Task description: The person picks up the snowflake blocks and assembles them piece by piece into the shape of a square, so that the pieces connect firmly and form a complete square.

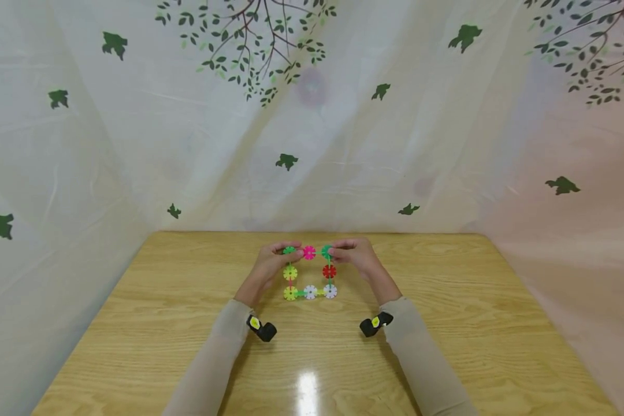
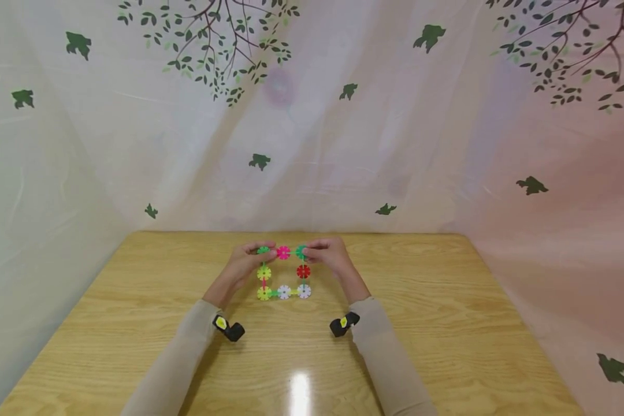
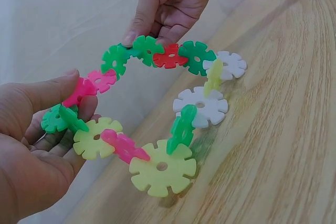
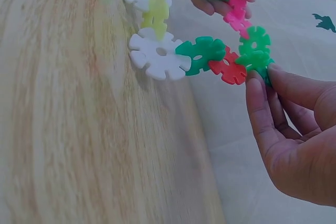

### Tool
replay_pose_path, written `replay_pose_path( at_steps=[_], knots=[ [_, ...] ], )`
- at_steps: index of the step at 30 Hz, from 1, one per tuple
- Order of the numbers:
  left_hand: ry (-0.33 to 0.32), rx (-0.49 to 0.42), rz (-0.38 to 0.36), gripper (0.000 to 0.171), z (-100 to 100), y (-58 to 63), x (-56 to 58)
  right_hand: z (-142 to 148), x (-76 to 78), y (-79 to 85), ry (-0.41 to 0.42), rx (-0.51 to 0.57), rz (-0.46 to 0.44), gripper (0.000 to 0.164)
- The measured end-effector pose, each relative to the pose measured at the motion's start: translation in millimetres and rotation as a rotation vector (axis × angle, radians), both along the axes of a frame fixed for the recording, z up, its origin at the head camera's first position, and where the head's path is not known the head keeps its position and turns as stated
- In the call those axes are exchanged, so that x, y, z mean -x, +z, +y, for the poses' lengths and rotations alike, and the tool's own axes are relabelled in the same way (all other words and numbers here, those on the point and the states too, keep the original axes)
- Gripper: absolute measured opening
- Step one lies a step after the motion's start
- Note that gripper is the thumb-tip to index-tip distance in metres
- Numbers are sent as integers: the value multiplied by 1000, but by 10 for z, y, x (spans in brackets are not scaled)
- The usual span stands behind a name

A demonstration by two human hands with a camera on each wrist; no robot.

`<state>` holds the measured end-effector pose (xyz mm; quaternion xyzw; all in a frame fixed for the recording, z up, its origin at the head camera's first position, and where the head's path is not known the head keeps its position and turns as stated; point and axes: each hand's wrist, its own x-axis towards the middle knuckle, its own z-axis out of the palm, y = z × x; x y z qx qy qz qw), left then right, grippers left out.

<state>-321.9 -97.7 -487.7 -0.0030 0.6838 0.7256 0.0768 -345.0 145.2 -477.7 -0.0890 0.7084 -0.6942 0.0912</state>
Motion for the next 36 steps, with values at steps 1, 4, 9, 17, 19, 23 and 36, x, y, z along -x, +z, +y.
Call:
replay_pose_path(
  at_steps=[1, 4, 9, 17, 19, 23, 36],
  knots=[
    [-2, 2, 0, 46, 0, -2, 1, 0, -1, -3, 4, 7, 4, 14],
    [-6, 2, -7, 43, 0, 5, -2, -4, -1, 1, 3, -8, -14, 15],
    [-15, 10, -9, 41, -5, 2, -2, -14, 15, 2, 2, -74, -51, 26],
    [-61, 51, 22, 45, -39, -22, -6, -25, 12, -1, 8, -105, -57, 25],
    [-73, 71, 32, 47, -54, -25, -10, -23, 7, 6, 4, -110, -60, 24],
    [-80, 99, 33, 48, -101, -53, -17, -11, -6, 26, 2, -127, -65, 25],
    [-137, 18, 19, 57, -211, -141, -129, 24, 4, 32, 46, -151, -79, 28]
  ],
)
